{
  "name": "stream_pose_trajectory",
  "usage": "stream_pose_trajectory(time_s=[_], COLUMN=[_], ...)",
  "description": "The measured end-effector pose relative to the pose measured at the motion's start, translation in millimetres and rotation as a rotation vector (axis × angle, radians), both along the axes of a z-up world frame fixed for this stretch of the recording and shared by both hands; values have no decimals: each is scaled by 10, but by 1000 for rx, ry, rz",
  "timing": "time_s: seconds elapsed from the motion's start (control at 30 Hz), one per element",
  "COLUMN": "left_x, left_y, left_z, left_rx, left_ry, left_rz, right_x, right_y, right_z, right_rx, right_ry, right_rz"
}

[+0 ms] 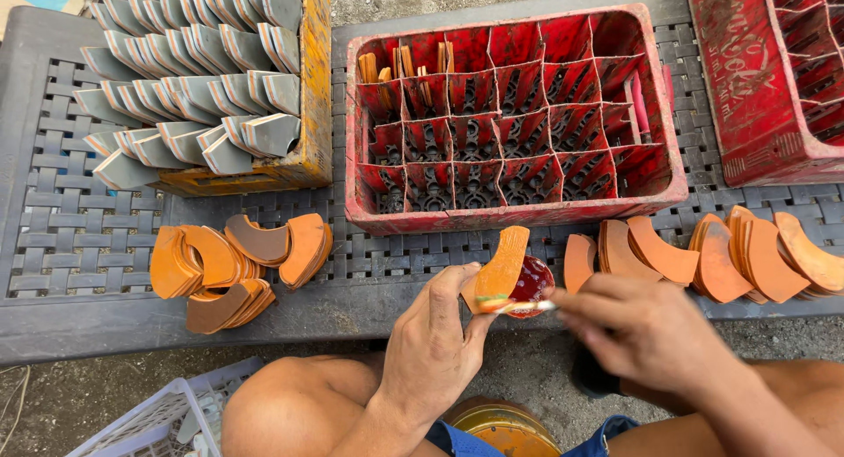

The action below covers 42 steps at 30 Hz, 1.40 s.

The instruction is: The person paints curved wooden pieces with a red substance using a toothbrush. They pick up each piece, apply the coating, and place it into a red crate with dividers. The person repeats this process for multiple pieces.

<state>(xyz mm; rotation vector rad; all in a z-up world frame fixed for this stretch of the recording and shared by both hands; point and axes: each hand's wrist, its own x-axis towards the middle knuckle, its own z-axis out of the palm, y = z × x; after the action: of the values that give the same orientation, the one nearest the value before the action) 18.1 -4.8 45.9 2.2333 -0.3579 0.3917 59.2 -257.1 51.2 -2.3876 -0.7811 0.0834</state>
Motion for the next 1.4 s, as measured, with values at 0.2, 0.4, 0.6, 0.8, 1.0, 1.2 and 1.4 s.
stream_pose_trajectory(time_s=[0.2, 0.4, 0.6, 0.8, 1.0, 1.2, 1.4], left_x=[2, 27, 39, -21, -83, -78, -136], left_y=[42, 73, 63, -234, -249, -134, -87], left_z=[51, 89, 0, -325, -464, -472, -482], left_rx=[24, 60, -264, -1216, -1392, -1494, -1386], left_ry=[56, 218, 197, 733, 777, 867, 883], left_rz=[-120, -270, -232, -348, -448, -597, -692], right_x=[93, 24, -9, -218, -196, -55, 55], right_y=[-299, -30, 24, 196, 158, -101, -28], right_z=[116, -7, -67, -218, -111, 123, 220], right_rx=[-71, -4, 136, 551, 500, 153, -73], right_ry=[-27, 17, 59, 185, 70, 350, 177], right_rz=[-393, 80, 14, -205, -93, -168, -275])
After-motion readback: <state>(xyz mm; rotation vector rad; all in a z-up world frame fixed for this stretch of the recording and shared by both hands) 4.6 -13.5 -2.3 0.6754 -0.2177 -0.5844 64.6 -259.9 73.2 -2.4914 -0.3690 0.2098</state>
